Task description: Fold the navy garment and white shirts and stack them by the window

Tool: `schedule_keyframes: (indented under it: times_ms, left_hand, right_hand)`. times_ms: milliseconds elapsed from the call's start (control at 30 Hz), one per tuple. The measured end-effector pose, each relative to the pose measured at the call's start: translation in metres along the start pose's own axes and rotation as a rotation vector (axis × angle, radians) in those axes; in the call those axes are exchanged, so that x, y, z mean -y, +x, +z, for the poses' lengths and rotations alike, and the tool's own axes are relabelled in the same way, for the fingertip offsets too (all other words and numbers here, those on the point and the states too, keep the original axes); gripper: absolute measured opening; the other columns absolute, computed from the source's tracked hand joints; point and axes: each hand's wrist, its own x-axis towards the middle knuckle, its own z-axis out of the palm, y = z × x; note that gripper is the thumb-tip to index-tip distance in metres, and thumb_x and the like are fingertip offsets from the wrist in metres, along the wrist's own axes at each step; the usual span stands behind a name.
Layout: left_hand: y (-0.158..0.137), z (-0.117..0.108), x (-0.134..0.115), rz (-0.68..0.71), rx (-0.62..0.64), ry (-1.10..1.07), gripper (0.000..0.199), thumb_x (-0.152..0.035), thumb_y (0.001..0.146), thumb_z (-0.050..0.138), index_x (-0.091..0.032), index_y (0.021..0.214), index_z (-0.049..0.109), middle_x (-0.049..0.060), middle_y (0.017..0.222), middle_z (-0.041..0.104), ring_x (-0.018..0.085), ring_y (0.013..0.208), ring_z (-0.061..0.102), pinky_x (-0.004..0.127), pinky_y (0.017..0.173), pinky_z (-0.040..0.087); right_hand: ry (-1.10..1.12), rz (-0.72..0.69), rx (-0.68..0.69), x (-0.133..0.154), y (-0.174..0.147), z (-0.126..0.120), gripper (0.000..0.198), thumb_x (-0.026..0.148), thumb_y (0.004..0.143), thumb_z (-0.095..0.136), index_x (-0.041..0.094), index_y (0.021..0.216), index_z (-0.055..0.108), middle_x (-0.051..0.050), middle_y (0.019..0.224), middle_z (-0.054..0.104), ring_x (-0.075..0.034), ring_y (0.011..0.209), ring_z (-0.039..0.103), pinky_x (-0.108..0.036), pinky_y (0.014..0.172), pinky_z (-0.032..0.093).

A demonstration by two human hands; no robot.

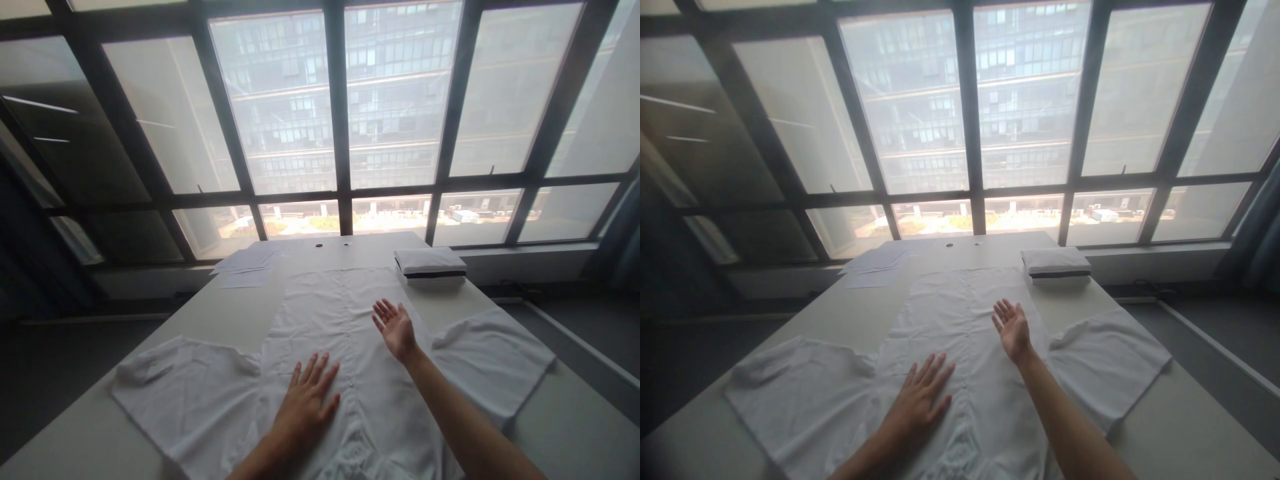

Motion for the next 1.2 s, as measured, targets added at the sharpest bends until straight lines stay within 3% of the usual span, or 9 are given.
schedule_keyframes:
  times_ms: [100, 200, 300, 500, 567, 733, 833, 1067, 1200]
  left_hand:
    - [-0.001, -0.001, 0.0, 0.005, -0.016, 0.014, 0.058, -0.046, 0.102, 0.048, -0.036, 0.157, 0.035, 0.007, 0.16, 0.042, 0.032, 0.147, 0.039, 0.056, 0.117, 0.032]
    - [-0.002, -0.003, -0.001, 0.011, -0.01, 0.018, 0.058, -0.046, 0.102, 0.046, -0.036, 0.158, 0.034, 0.007, 0.161, 0.04, 0.031, 0.147, 0.038, 0.055, 0.118, 0.032]
    - [-0.003, -0.004, -0.001, 0.018, -0.008, 0.016, 0.059, -0.048, 0.102, 0.046, -0.036, 0.158, 0.033, 0.006, 0.161, 0.041, 0.031, 0.146, 0.04, 0.054, 0.118, 0.032]
    - [-0.004, -0.004, -0.001, 0.017, -0.013, 0.012, 0.061, -0.048, 0.103, 0.046, -0.037, 0.16, 0.028, 0.004, 0.163, 0.037, 0.031, 0.147, 0.039, 0.054, 0.118, 0.032]
    - [-0.004, -0.004, -0.001, 0.018, -0.014, 0.006, 0.062, -0.048, 0.102, 0.047, -0.036, 0.16, 0.028, 0.005, 0.163, 0.038, 0.032, 0.147, 0.039, 0.054, 0.118, 0.031]
    - [-0.004, -0.004, -0.001, 0.018, 0.002, 0.003, 0.061, -0.047, 0.103, 0.046, -0.036, 0.16, 0.029, 0.005, 0.163, 0.038, 0.032, 0.147, 0.038, 0.054, 0.118, 0.032]
    - [-0.003, -0.004, 0.0, 0.008, 0.004, 0.004, 0.059, -0.047, 0.103, 0.045, -0.036, 0.16, 0.031, 0.005, 0.163, 0.037, 0.032, 0.148, 0.037, 0.054, 0.117, 0.033]
    - [-0.002, 0.004, 0.002, 0.006, -0.013, 0.017, 0.056, -0.045, 0.103, 0.045, -0.036, 0.157, 0.036, 0.005, 0.161, 0.041, 0.03, 0.148, 0.037, 0.055, 0.117, 0.032]
    - [-0.002, 0.007, 0.004, 0.014, -0.036, 0.032, 0.057, -0.046, 0.103, 0.045, -0.037, 0.158, 0.033, 0.004, 0.161, 0.041, 0.029, 0.147, 0.038, 0.054, 0.117, 0.033]
  right_hand:
    - [0.064, 0.19, 0.194, -0.029, 0.002, 0.04, 0.053, 0.063, 0.093, 0.034, 0.025, 0.116, 0.063, -0.014, 0.136, 0.062, -0.025, 0.132, 0.057, -0.052, 0.105, 0.048]
    - [-0.01, 0.147, 0.138, -0.037, 0.022, 0.045, 0.053, 0.064, 0.093, 0.032, 0.025, 0.11, 0.062, -0.016, 0.131, 0.063, -0.026, 0.126, 0.061, -0.054, 0.103, 0.047]
    - [-0.085, 0.042, -0.031, -0.016, 0.049, 0.011, 0.058, 0.067, 0.089, 0.026, 0.027, 0.112, 0.061, -0.016, 0.131, 0.062, -0.026, 0.125, 0.061, -0.057, 0.104, 0.045]
    - [-0.067, -0.128, -0.396, 0.051, 0.074, -0.059, 0.064, 0.06, 0.09, 0.014, 0.031, 0.128, 0.056, -0.009, 0.151, 0.048, -0.02, 0.147, 0.037, -0.055, 0.118, 0.03]
    - [-0.042, -0.156, -0.406, 0.059, 0.064, -0.062, 0.057, 0.06, 0.09, 0.023, 0.03, 0.123, 0.06, -0.008, 0.151, 0.05, -0.02, 0.145, 0.041, -0.052, 0.117, 0.034]
    - [-0.006, -0.21, -0.11, 0.059, 0.004, -0.047, 0.04, 0.058, 0.091, 0.05, 0.029, 0.109, 0.07, -0.005, 0.145, 0.059, -0.024, 0.139, 0.05, -0.05, 0.115, 0.042]
    - [-0.146, -0.272, -0.06, 0.07, -0.037, -0.052, 0.035, 0.052, 0.088, 0.064, 0.027, 0.11, 0.074, -0.008, 0.139, 0.064, -0.028, 0.135, 0.054, -0.052, 0.112, 0.044]
    - [-0.964, -0.746, -0.443, 0.114, -0.076, -0.145, 0.038, 0.043, 0.085, 0.059, 0.018, 0.111, 0.071, -0.015, 0.124, 0.069, -0.032, 0.118, 0.062, -0.051, 0.101, 0.051]
    - [-1.322, -0.869, -0.654, 0.116, -0.083, -0.203, 0.039, 0.036, 0.084, 0.049, 0.015, 0.111, 0.067, -0.017, 0.115, 0.07, -0.033, 0.109, 0.065, -0.05, 0.098, 0.052]
